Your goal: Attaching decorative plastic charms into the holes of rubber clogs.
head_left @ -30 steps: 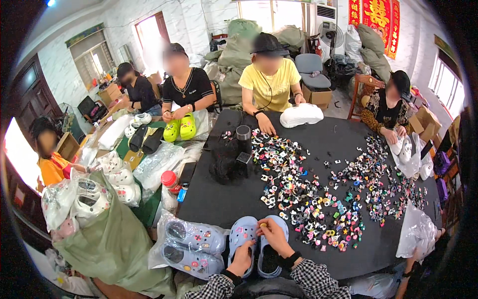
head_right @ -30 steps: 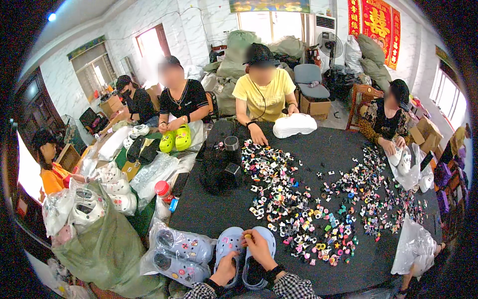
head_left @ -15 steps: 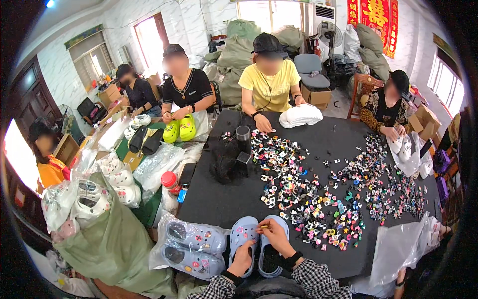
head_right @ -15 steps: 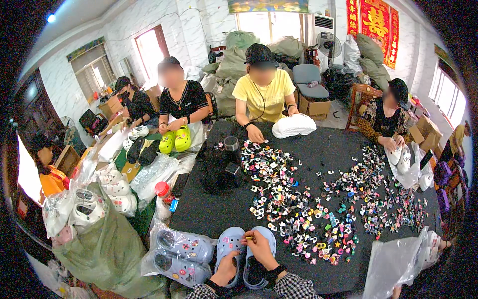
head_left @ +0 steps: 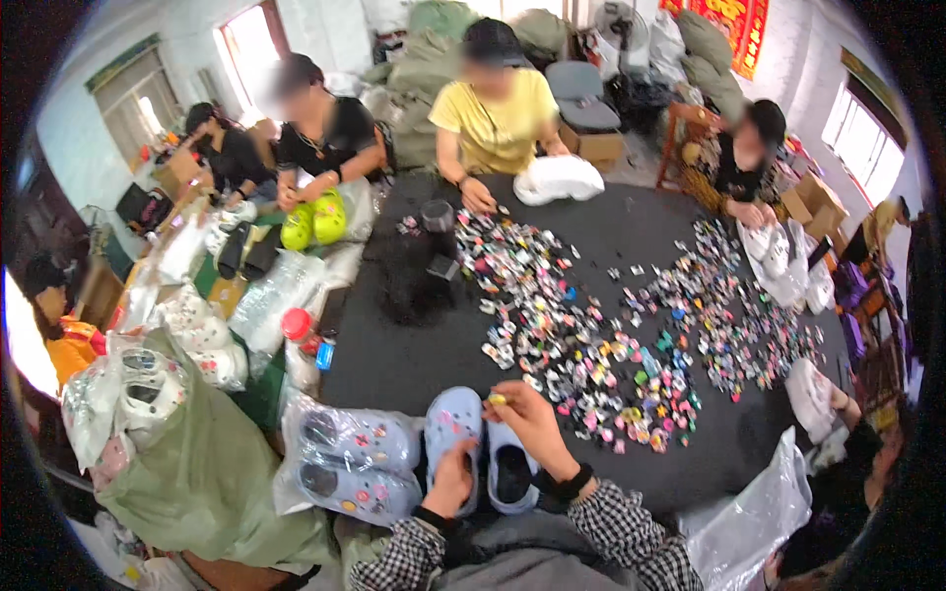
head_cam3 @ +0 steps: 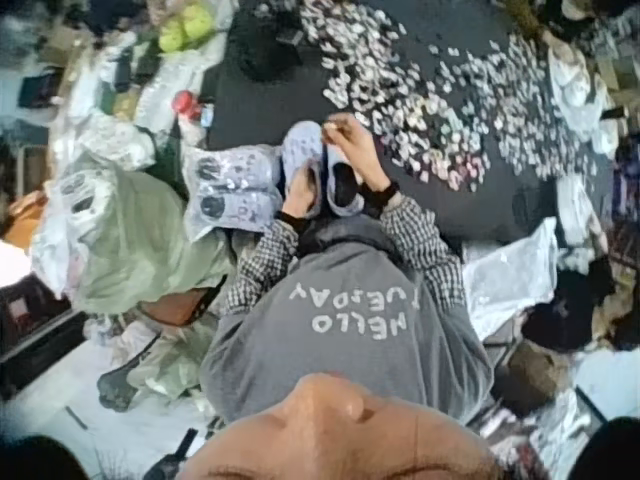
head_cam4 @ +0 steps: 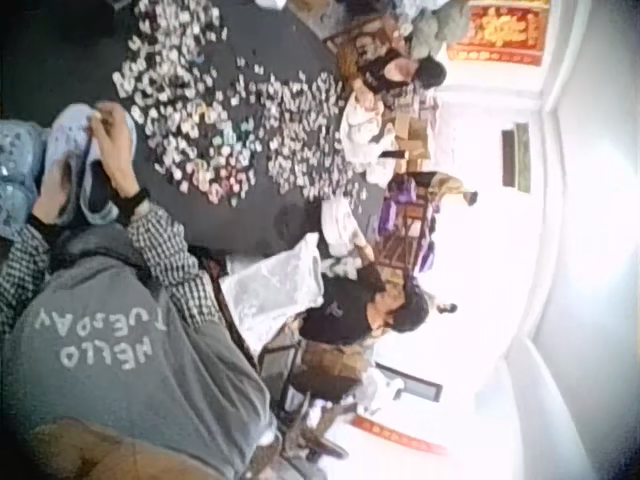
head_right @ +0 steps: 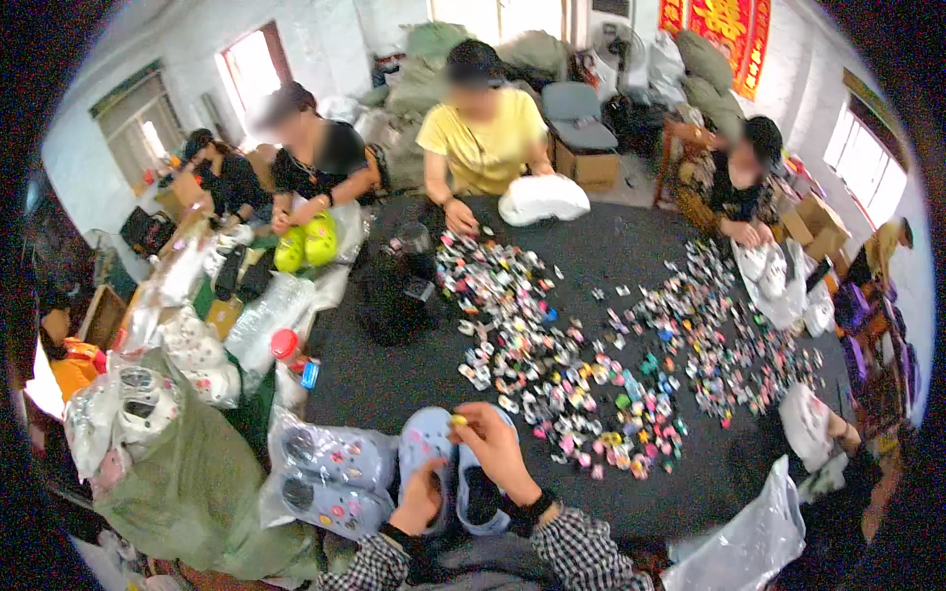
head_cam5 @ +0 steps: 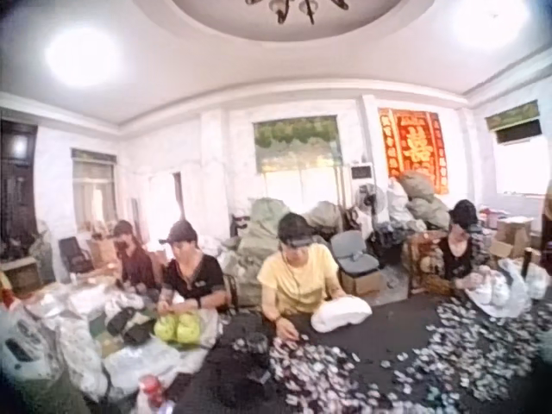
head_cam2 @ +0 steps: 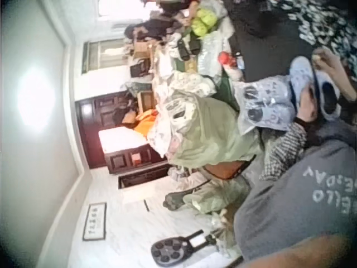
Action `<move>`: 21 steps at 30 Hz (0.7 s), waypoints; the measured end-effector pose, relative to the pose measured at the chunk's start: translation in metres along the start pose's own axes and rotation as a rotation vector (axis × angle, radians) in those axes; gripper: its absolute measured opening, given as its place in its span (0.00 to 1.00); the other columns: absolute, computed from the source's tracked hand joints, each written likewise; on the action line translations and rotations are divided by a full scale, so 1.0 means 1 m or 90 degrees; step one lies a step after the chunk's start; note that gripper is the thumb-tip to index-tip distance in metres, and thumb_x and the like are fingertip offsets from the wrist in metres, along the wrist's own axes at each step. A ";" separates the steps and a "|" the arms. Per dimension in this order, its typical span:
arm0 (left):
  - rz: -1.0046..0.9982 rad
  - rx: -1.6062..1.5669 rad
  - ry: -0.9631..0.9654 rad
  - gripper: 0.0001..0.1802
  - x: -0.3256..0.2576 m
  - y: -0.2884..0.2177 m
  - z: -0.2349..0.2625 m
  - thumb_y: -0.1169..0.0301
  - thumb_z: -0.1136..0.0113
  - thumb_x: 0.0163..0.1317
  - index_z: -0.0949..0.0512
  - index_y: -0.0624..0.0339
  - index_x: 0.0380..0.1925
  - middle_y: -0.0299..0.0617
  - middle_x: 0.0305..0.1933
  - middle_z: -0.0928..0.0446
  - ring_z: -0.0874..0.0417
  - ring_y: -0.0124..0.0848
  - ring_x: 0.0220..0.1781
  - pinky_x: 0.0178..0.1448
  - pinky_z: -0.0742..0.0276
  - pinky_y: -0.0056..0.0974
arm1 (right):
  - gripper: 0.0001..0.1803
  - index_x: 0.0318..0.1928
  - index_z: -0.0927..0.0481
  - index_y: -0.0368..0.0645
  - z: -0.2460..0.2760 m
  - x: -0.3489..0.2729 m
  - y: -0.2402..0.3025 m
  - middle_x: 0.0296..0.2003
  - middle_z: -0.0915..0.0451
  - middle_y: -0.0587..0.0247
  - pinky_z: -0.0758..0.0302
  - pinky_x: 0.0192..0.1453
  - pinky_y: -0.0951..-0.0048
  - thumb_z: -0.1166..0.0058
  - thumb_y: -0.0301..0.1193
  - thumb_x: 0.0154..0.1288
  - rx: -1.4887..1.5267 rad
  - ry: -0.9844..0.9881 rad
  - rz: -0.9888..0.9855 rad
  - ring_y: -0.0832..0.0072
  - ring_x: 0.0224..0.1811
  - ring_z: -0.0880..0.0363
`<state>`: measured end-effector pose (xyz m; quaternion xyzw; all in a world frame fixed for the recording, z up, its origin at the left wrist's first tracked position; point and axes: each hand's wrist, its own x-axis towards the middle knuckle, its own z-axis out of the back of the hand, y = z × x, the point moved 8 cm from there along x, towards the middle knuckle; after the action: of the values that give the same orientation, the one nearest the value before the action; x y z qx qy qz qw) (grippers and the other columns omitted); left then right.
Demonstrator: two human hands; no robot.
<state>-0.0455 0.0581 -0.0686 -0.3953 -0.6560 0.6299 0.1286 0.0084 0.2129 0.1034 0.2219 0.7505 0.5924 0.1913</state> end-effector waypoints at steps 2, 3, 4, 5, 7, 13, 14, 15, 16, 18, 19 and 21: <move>0.167 -0.386 -0.031 0.09 0.008 0.074 0.040 0.72 0.45 0.60 0.21 0.61 0.38 0.34 0.31 0.23 0.25 0.26 0.32 0.39 0.30 0.33 | 0.11 0.48 0.30 0.33 -0.021 -0.004 0.018 0.39 0.20 0.57 0.22 0.45 0.74 0.52 0.23 0.68 0.001 0.022 -0.007 0.75 0.40 0.19; 0.179 -0.387 -0.017 0.09 0.010 0.073 0.026 0.72 0.45 0.60 0.21 0.61 0.38 0.34 0.31 0.23 0.25 0.26 0.32 0.39 0.30 0.33 | 0.09 0.46 0.29 0.33 -0.013 -0.005 0.023 0.38 0.20 0.59 0.21 0.44 0.75 0.51 0.22 0.67 -0.012 0.005 0.000 0.76 0.39 0.19; 0.184 -0.381 -0.059 0.12 0.012 0.060 0.017 0.71 0.49 0.62 0.22 0.61 0.43 0.37 0.34 0.22 0.24 0.28 0.34 0.41 0.29 0.32 | 0.09 0.46 0.29 0.33 -0.005 -0.007 0.025 0.38 0.20 0.59 0.21 0.44 0.75 0.51 0.22 0.67 -0.017 -0.010 0.001 0.76 0.39 0.19; 0.188 -0.372 -0.105 0.15 0.012 0.044 0.010 0.70 0.52 0.64 0.24 0.62 0.48 0.41 0.38 0.21 0.23 0.30 0.36 0.43 0.29 0.31 | 0.09 0.46 0.29 0.34 0.000 -0.009 0.029 0.37 0.20 0.59 0.21 0.44 0.76 0.51 0.22 0.67 -0.010 -0.020 0.006 0.76 0.39 0.19; 0.141 -0.296 -0.118 0.15 0.005 0.008 0.004 0.71 0.52 0.63 0.25 0.62 0.48 0.45 0.37 0.21 0.23 0.36 0.37 0.44 0.28 0.35 | 0.08 0.46 0.28 0.34 0.002 -0.012 0.037 0.37 0.20 0.60 0.21 0.43 0.76 0.51 0.22 0.67 0.010 -0.027 0.009 0.77 0.38 0.19; -0.171 0.277 -0.069 0.16 -0.041 -0.108 -0.023 0.77 0.53 0.60 0.26 0.63 0.48 0.57 0.36 0.22 0.23 0.54 0.39 0.44 0.27 0.47 | 0.11 0.48 0.27 0.34 0.015 -0.014 0.037 0.36 0.20 0.62 0.22 0.41 0.78 0.49 0.23 0.66 -0.007 -0.050 0.035 0.79 0.36 0.19; -0.165 0.307 -0.047 0.16 -0.043 -0.116 -0.029 0.78 0.53 0.59 0.26 0.63 0.48 0.59 0.36 0.22 0.23 0.57 0.40 0.44 0.27 0.49 | 0.11 0.48 0.27 0.34 0.021 -0.014 0.035 0.36 0.20 0.62 0.22 0.41 0.79 0.49 0.23 0.66 -0.020 -0.055 0.039 0.80 0.36 0.19; -0.051 0.304 0.004 0.17 -0.038 -0.114 -0.033 0.78 0.55 0.59 0.27 0.64 0.48 0.61 0.39 0.23 0.24 0.58 0.42 0.46 0.28 0.50 | 0.11 0.48 0.27 0.34 0.027 -0.016 0.036 0.36 0.20 0.63 0.23 0.40 0.80 0.49 0.23 0.66 -0.010 -0.051 0.039 0.80 0.36 0.20; -0.021 0.292 0.008 0.17 -0.047 -0.132 -0.041 0.78 0.56 0.58 0.28 0.65 0.48 0.63 0.42 0.24 0.25 0.59 0.45 0.47 0.29 0.51 | 0.12 0.49 0.26 0.36 0.036 -0.018 0.034 0.37 0.20 0.63 0.24 0.39 0.80 0.49 0.23 0.66 -0.041 -0.054 0.039 0.80 0.36 0.21; -0.027 0.309 0.005 0.17 -0.043 -0.122 -0.038 0.78 0.56 0.58 0.27 0.65 0.48 0.62 0.42 0.23 0.24 0.58 0.46 0.49 0.29 0.51 | 0.11 0.48 0.26 0.36 0.058 -0.026 0.029 0.35 0.22 0.65 0.25 0.40 0.80 0.50 0.23 0.66 -0.140 -0.081 0.013 0.81 0.35 0.23; -0.037 0.327 -0.023 0.17 -0.041 -0.117 -0.030 0.79 0.56 0.58 0.27 0.64 0.47 0.62 0.42 0.23 0.24 0.58 0.46 0.50 0.29 0.50 | 0.10 0.47 0.25 0.35 0.071 -0.027 0.028 0.36 0.24 0.64 0.26 0.39 0.79 0.49 0.22 0.65 -0.226 -0.081 0.044 0.81 0.34 0.24; -0.107 0.454 -0.053 0.17 -0.037 -0.108 -0.018 0.79 0.56 0.57 0.26 0.64 0.47 0.61 0.42 0.23 0.24 0.57 0.47 0.52 0.29 0.49 | 0.10 0.45 0.24 0.35 0.107 -0.044 0.024 0.37 0.24 0.63 0.26 0.39 0.79 0.48 0.22 0.64 -0.329 -0.140 0.037 0.79 0.35 0.23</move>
<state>-0.0479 0.0577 0.0465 -0.2442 -0.4305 0.8217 0.2827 0.1067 0.2794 0.1039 0.2502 0.5424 0.7418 0.3048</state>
